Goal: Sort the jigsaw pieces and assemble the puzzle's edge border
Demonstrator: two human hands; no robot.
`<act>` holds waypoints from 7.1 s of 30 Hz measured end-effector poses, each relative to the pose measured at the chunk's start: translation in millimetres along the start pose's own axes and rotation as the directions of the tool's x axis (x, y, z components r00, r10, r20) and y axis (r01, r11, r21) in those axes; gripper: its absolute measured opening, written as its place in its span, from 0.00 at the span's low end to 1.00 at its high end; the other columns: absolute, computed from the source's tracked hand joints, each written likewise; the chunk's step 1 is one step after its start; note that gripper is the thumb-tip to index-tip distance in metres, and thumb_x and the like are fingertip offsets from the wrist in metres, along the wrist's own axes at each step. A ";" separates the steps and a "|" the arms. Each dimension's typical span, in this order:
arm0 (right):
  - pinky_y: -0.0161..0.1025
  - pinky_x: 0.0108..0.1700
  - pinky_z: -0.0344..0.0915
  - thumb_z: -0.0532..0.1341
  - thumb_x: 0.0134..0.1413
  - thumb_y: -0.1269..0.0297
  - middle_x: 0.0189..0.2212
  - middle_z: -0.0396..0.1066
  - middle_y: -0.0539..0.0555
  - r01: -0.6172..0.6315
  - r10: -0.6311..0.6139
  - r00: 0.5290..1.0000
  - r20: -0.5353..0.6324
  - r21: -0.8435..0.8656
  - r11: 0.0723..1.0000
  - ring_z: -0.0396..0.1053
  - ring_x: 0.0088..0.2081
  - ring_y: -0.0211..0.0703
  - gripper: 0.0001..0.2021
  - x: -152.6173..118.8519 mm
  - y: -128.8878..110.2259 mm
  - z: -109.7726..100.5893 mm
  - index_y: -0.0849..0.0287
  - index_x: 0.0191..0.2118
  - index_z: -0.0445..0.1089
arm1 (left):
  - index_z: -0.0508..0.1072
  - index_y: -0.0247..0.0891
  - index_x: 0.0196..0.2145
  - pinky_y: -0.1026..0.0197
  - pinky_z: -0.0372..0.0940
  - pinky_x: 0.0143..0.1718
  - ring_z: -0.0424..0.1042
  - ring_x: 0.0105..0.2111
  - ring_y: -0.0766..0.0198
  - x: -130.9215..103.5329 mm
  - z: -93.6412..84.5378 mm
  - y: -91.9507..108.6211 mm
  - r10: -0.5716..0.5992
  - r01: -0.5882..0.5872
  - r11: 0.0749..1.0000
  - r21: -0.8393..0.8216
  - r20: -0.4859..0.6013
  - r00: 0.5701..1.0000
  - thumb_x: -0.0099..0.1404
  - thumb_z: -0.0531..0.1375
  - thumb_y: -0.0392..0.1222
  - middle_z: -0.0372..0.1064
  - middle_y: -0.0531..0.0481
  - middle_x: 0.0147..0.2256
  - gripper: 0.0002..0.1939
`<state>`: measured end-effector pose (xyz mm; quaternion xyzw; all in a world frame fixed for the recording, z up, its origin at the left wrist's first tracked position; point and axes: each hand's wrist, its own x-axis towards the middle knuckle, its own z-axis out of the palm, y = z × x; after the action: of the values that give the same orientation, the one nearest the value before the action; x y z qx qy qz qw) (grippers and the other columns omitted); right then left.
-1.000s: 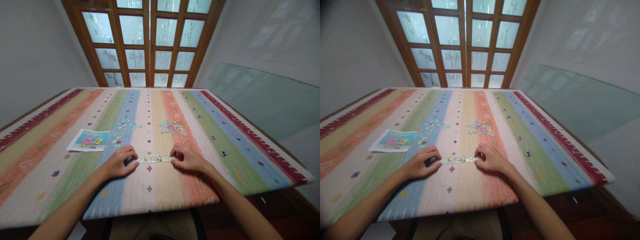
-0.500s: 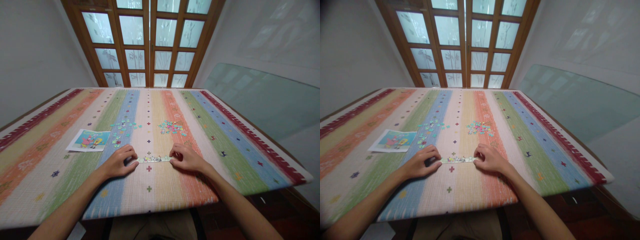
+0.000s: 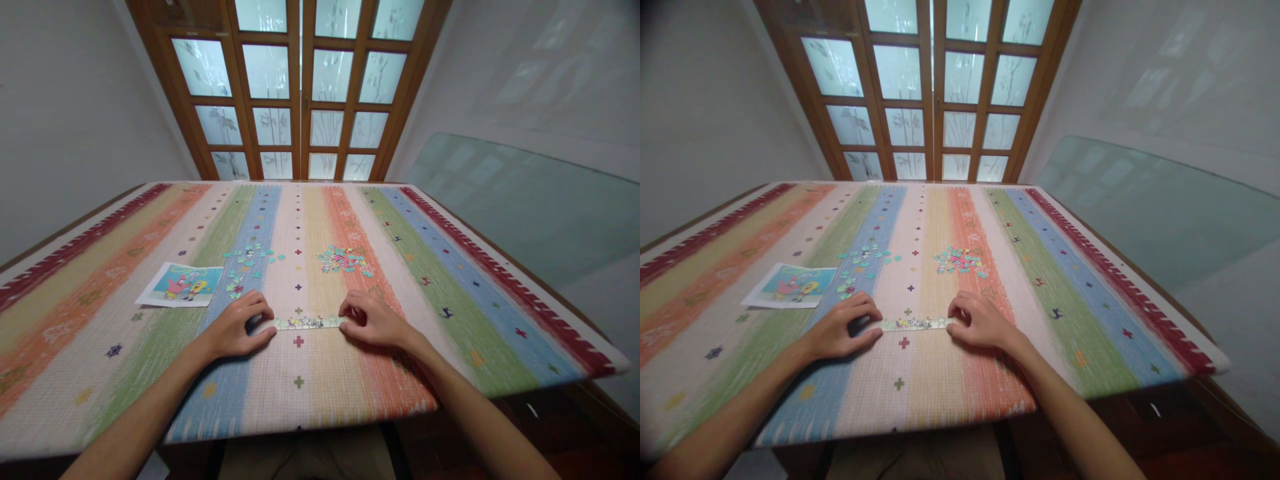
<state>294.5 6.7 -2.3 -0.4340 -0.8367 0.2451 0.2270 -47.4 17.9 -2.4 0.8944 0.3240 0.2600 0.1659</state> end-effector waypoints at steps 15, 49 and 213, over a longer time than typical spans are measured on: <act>0.41 0.38 0.61 0.55 0.68 0.65 0.30 0.70 0.55 -0.020 0.018 0.999 -0.031 -0.055 0.998 0.67 0.33 0.44 0.13 3.4 1.4 -0.2 0.58 0.30 0.67 | 0.77 0.41 0.38 0.46 0.65 0.45 0.70 0.37 0.49 -14.3 -28.4 -59.9 -0.330 0.508 0.779 0.368 -0.449 0.831 0.64 0.59 0.51 0.71 0.46 0.32 0.13; 0.38 0.31 0.55 0.55 0.63 0.50 0.20 0.62 0.49 -0.074 0.079 0.968 -0.236 0.029 0.997 0.59 0.25 0.40 0.21 43.4 53.4 -31.4 0.56 0.22 0.62 | 0.77 0.38 0.46 0.49 0.67 0.52 0.76 0.45 0.49 48.4 -92.8 -134.2 -0.511 0.570 0.731 0.375 -0.251 0.822 0.57 0.52 0.37 0.80 0.43 0.41 0.21; 0.34 0.21 0.55 0.64 0.55 0.53 0.23 0.69 0.48 -0.238 0.309 0.951 -0.030 0.570 0.787 0.61 0.19 0.34 0.16 23.0 14.8 -4.0 0.59 0.43 0.74 | 0.79 0.42 0.39 0.54 0.68 0.40 0.74 0.35 0.59 30.4 -12.8 -21.3 -0.115 0.114 0.991 -0.065 -0.004 0.993 0.72 0.55 0.47 0.79 0.46 0.35 0.13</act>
<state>294.0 34.2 -4.4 -0.4789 -0.6409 0.4826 0.3564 -45.3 55.4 8.9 0.8675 0.3667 0.2637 0.2083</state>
